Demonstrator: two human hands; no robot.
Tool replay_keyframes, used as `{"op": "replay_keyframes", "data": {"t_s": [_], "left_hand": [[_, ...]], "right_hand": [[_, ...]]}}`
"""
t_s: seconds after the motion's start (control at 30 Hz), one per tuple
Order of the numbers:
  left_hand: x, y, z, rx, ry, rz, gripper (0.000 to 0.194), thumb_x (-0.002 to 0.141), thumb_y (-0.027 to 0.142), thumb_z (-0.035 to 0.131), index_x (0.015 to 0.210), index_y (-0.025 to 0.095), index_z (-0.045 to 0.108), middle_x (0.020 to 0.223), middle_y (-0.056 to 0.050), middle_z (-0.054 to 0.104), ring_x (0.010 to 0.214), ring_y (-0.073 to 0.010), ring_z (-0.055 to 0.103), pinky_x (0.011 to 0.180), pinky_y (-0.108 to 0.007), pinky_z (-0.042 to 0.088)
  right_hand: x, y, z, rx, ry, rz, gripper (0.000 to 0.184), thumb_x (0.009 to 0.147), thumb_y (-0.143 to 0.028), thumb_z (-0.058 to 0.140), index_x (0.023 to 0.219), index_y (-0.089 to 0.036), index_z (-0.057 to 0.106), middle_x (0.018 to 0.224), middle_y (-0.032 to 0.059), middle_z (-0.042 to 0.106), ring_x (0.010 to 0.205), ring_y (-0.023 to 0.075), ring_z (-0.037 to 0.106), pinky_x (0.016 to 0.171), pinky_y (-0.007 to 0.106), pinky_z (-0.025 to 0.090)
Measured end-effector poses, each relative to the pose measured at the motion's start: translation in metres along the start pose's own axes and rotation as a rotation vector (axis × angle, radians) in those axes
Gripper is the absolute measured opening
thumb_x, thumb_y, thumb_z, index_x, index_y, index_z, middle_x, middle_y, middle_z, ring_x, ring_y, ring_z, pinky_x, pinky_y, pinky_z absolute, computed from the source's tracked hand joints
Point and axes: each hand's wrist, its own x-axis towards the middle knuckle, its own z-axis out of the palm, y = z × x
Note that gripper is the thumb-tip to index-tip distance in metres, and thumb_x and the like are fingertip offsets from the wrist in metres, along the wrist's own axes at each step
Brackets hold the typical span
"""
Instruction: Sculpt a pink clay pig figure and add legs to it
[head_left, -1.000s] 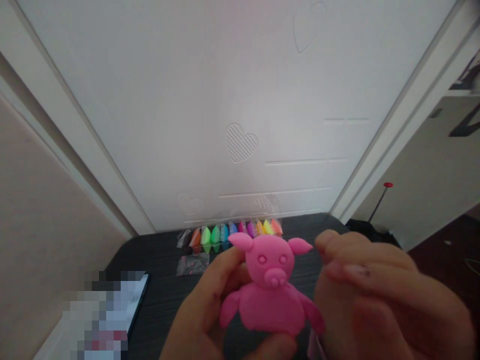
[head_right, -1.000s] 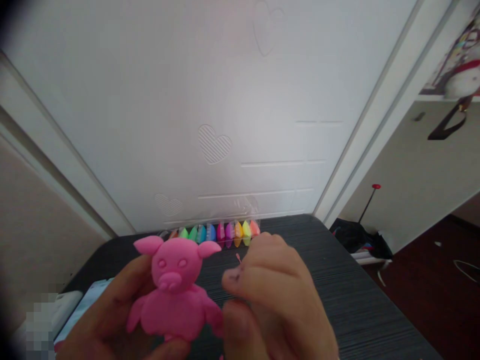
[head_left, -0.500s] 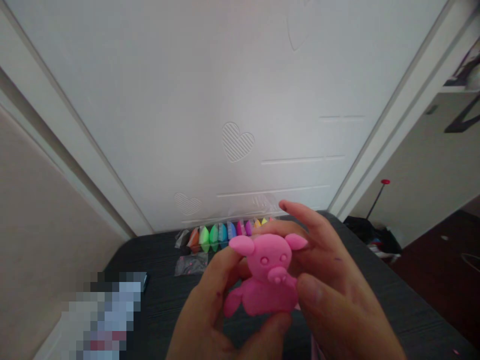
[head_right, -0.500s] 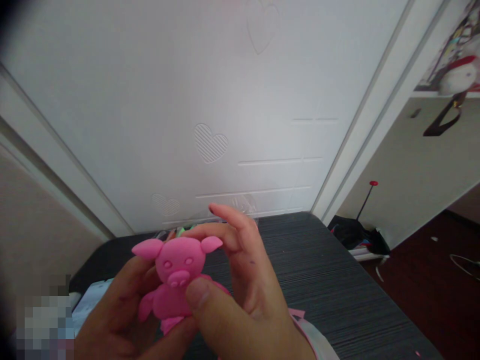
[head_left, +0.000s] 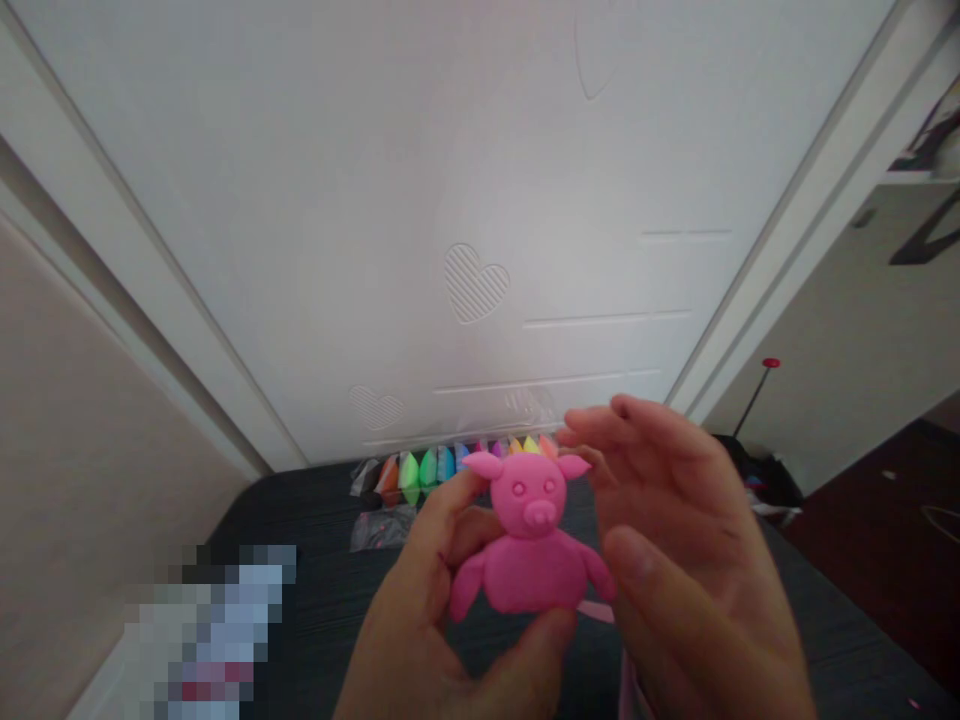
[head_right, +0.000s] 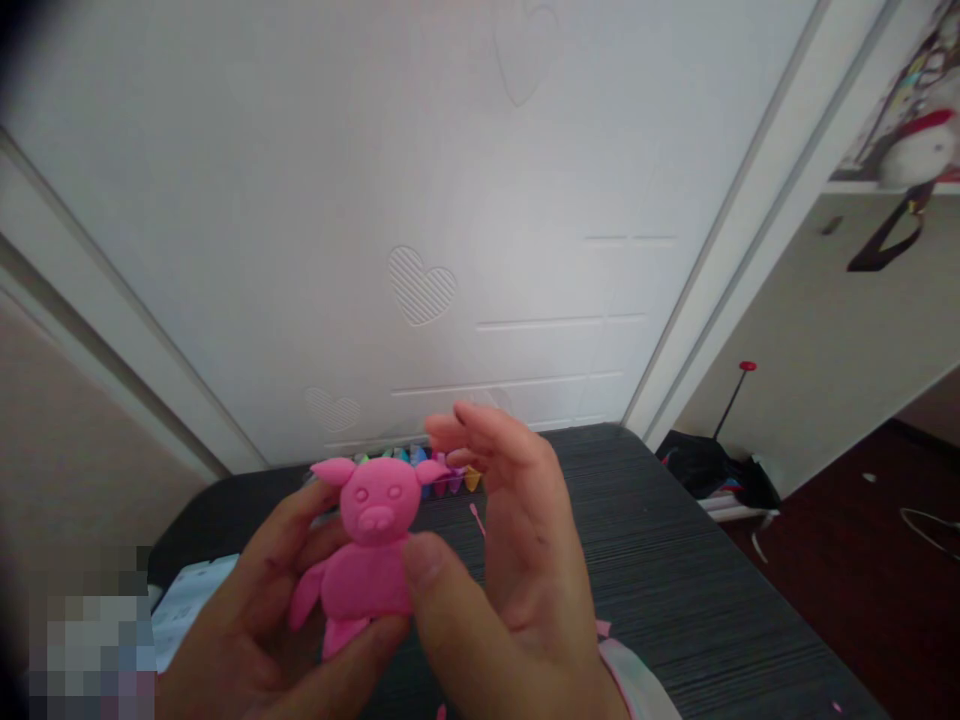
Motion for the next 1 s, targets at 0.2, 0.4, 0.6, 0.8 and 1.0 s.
{"op": "replay_keyframes", "data": {"t_s": [0.2,0.4,0.6,0.8,1.0], "left_hand": [[0.006,0.001,-0.003,0.012,0.03,-0.049,0.049,0.056,0.015,0.068,0.103,0.021,0.057,0.091,-0.002,0.069,0.073,-0.0141,0.065,0.066,-0.018,0.051],[0.007,0.001,-0.004,0.08,0.01,-0.027,0.043,0.058,0.014,0.067,0.099,0.022,0.059,0.09,-0.001,0.069,0.079,-0.0138,0.064,0.071,-0.017,0.049],[0.012,0.002,-0.006,0.125,-0.074,-0.04,0.038,0.058,0.012,0.067,0.094,0.024,0.06,0.084,0.002,0.068,0.074,-0.0117,0.063,0.067,-0.016,0.047],[0.016,0.001,-0.009,-0.083,-0.096,-0.115,0.021,0.062,0.014,0.067,0.082,0.019,0.062,0.071,0.002,0.066,0.066,-0.0111,0.06,0.063,-0.018,0.045],[0.018,-0.006,-0.008,-0.141,-0.071,0.01,0.001,0.068,0.016,0.063,0.067,0.017,0.063,0.068,0.002,0.064,0.068,-0.011,0.059,0.066,-0.019,0.044]], "right_hand": [[0.007,0.007,-0.003,0.03,-0.041,0.015,0.035,0.077,-0.02,0.056,0.111,-0.027,0.053,0.104,0.0034,0.061,0.095,0.015,0.058,0.083,0.027,0.049],[0.018,0.013,-0.003,0.245,-0.114,0.257,0.033,0.075,-0.027,0.059,0.107,-0.029,0.054,0.098,0.0018,0.062,0.081,0.0127,0.06,0.063,0.021,0.051],[0.018,0.012,-0.002,0.265,-0.156,0.309,0.03,0.073,-0.018,0.062,0.101,-0.027,0.056,0.08,-0.0035,0.06,0.066,0.0057,0.056,0.057,0.014,0.047],[0.018,0.012,-0.002,0.243,-0.088,0.235,0.025,0.076,-0.019,0.059,0.099,-0.028,0.057,0.077,-0.004,0.058,0.061,0.0059,0.054,0.048,0.014,0.044],[0.018,0.01,-0.007,0.181,-0.135,0.207,0.014,0.079,-0.022,0.057,0.091,-0.025,0.063,0.077,-0.0017,0.064,0.069,0.0082,0.058,0.058,0.017,0.048]]}}
